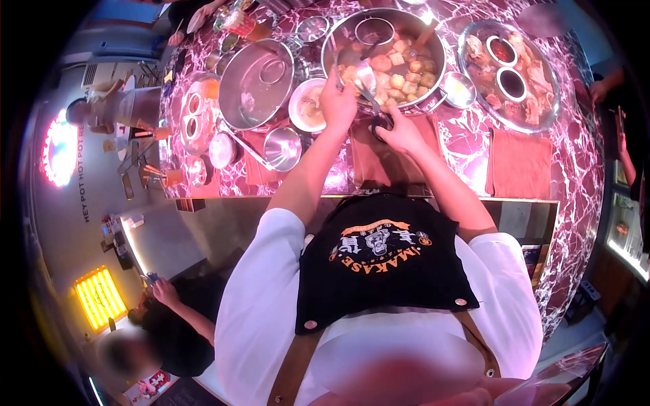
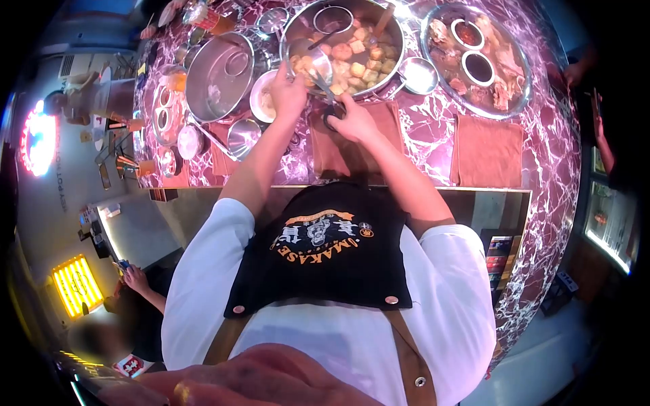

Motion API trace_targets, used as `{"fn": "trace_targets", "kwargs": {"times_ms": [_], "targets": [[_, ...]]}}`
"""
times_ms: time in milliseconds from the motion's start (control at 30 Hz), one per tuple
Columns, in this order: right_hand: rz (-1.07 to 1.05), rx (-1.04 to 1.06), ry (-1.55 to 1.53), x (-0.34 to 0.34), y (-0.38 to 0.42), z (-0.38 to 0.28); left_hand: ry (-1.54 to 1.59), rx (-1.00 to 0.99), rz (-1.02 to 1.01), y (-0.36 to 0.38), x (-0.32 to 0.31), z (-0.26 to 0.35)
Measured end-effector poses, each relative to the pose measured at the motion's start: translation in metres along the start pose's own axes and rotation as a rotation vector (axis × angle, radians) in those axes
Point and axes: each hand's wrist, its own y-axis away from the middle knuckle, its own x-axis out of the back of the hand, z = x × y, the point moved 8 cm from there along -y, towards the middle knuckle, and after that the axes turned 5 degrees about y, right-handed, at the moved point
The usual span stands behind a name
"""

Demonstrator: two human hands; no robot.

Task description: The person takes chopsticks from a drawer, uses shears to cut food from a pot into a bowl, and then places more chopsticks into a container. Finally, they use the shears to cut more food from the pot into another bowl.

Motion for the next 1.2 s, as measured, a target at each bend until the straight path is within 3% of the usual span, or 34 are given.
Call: {"fn": "trace_targets", "kwargs": {"times_ms": [133,200,233,300,333,400,467,500,533,567,633,667,700,733,767,800,867,933,1000,1200], "targets": [[0.024,0.019,-0.061,-0.006,-0.009,0.003,-0.158,-0.097,0.035,-0.010,0.006,-0.002],[0.073,0.036,0.245,0.002,-0.013,-0.006,0.070,-0.057,0.097,-0.022,0.009,-0.056],[0.058,0.033,0.460,0.021,0.000,-0.045,0.171,-0.014,0.144,-0.024,0.011,-0.088],[0.159,0.182,0.723,0.036,0.016,-0.091,0.631,0.306,0.169,-0.009,0.033,-0.102],[0.127,0.174,0.786,0.039,0.033,-0.122,0.770,0.432,0.069,0.007,0.049,-0.087],[0.202,0.219,0.876,0.030,0.065,-0.164,1.125,0.521,0.124,0.021,0.076,-0.104],[0.302,0.289,0.936,-0.010,0.081,-0.178,1.163,0.480,0.127,0.038,0.144,-0.102],[0.293,0.395,0.902,-0.039,0.085,-0.175,1.159,0.468,0.095,0.047,0.175,-0.103],[0.284,0.494,0.862,-0.067,0.089,-0.173,1.228,0.323,0.158,0.049,0.209,-0.112],[0.206,0.484,0.730,-0.095,0.092,-0.178,1.238,0.258,0.154,0.052,0.238,-0.142],[0.049,0.371,0.307,-0.163,0.096,-0.163,1.054,0.209,0.260,0.073,0.333,-0.172],[0.011,0.272,0.010,-0.199,0.094,-0.144,0.965,0.297,0.257,0.087,0.384,-0.181],[-0.077,0.201,-0.199,-0.239,0.084,-0.117,0.963,0.247,0.370,0.095,0.428,-0.214],[-0.152,0.180,-0.333,-0.282,0.083,-0.128,0.950,0.321,0.472,0.110,0.474,-0.233],[-0.099,0.130,-0.319,-0.317,0.082,-0.159,0.782,0.367,0.563,0.126,0.529,-0.227],[-0.170,0.097,-0.356,-0.350,0.073,-0.161,0.807,0.355,0.623,0.133,0.569,-0.248],[-0.247,0.132,-0.302,-0.400,0.059,-0.189,0.846,0.149,0.813,0.140,0.647,-0.263],[-0.262,0.246,-0.260,-0.431,0.049,-0.242,0.791,0.167,0.943,0.136,0.710,-0.294],[-0.313,0.187,-0.300,-0.458,0.030,-0.257,0.768,0.227,1.027,0.131,0.761,-0.315],[-0.230,0.239,-0.361,-0.510,-0.033,-0.307,0.745,0.203,0.976,0.049,0.847,-0.363]]}}
